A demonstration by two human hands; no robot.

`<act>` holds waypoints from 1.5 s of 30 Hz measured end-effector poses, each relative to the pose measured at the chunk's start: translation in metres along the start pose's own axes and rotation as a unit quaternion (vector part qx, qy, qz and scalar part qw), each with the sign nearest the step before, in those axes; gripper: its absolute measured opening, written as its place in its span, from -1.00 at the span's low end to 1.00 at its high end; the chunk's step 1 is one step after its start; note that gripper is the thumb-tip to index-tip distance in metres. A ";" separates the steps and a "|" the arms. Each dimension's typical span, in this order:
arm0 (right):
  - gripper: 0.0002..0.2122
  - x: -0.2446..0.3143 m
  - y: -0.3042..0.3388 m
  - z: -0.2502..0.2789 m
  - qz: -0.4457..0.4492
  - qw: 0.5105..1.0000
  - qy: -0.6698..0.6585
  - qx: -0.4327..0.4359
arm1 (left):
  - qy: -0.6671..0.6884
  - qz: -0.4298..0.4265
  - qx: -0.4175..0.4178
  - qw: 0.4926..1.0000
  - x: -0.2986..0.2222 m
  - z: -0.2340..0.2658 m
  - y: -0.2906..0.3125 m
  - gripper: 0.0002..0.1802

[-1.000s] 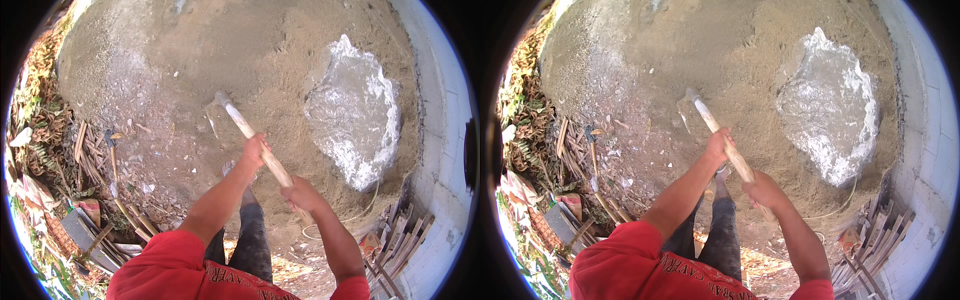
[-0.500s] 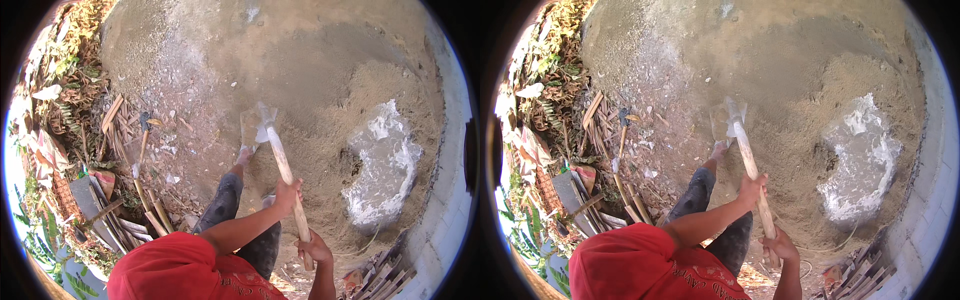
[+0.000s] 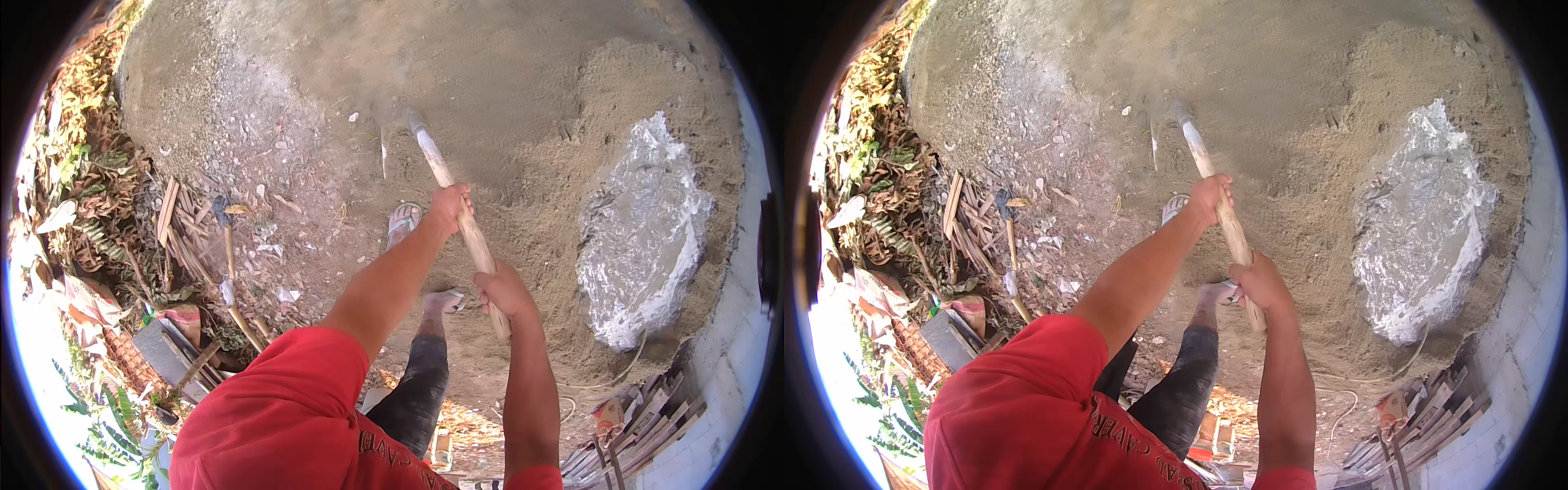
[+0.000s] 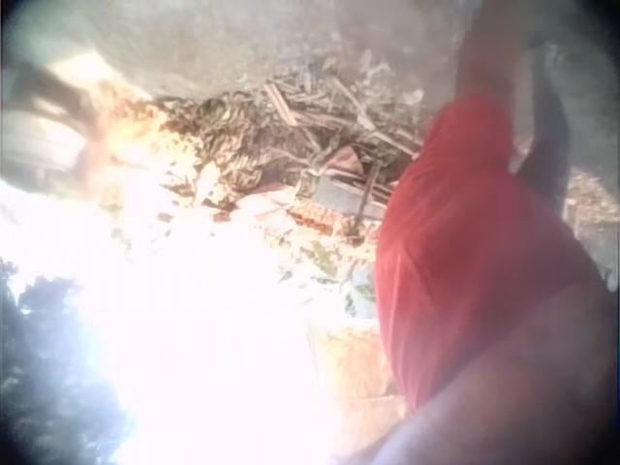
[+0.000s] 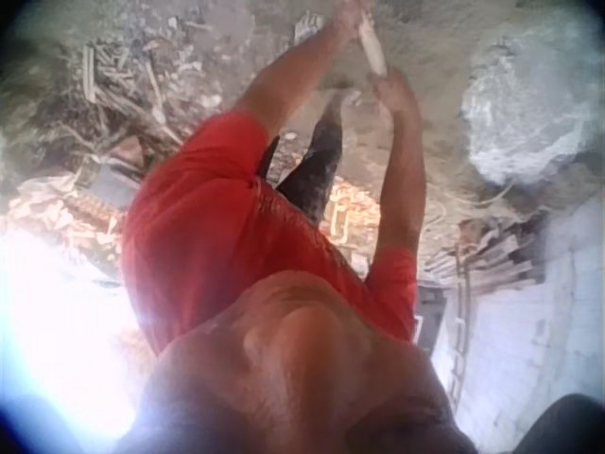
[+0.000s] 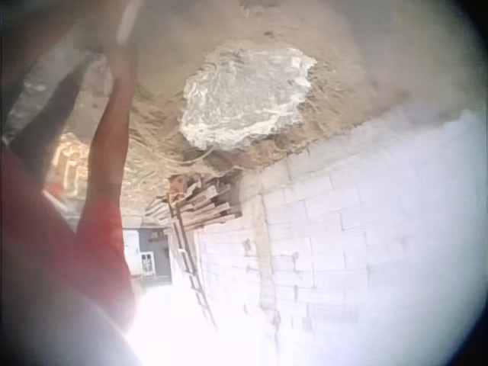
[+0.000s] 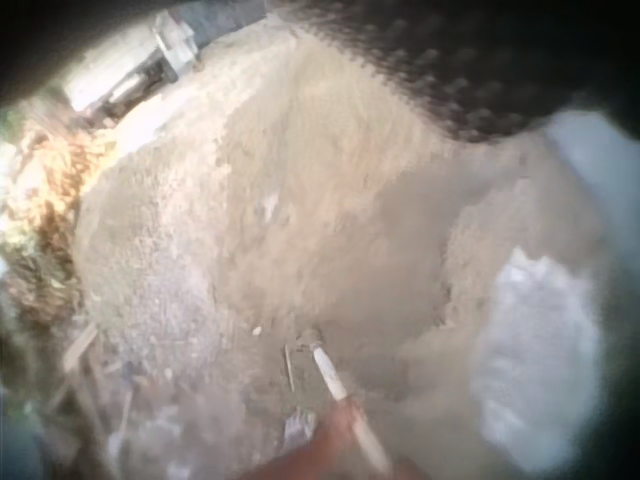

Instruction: The person uses a hoe to mix a pile of sand and cement with water in a central depression, pulling dry material into the wet center and adding more water with a hose.

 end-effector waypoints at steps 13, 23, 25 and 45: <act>-0.63 -0.052 0.408 0.075 -0.129 0.980 0.069 -0.134 | 0.026 0.087 0.217 0.972 0.109 -0.144 0.366 -0.50; -0.76 -0.025 0.119 0.007 0.012 0.987 -0.148 0.068 | -0.096 -0.146 0.011 0.985 -0.023 -0.046 0.171 -0.71; -0.77 0.020 0.021 -0.039 0.059 0.977 -0.171 0.111 | -0.147 -0.168 -0.068 0.972 -0.084 0.003 0.068 -0.81; -0.73 -0.035 0.307 0.068 -0.030 0.983 -0.012 -0.181 | -0.026 0.027 0.174 0.984 0.050 -0.161 0.298 -0.59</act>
Point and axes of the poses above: each hand's wrist, its own y-axis away from the middle knuckle, its own z-axis out of the back of the hand, x = y × z, the point moved 4 cm from there along -y, towards the middle knuckle, and after that the axes turned 11 degrees about -y, right-handed, at the moved point
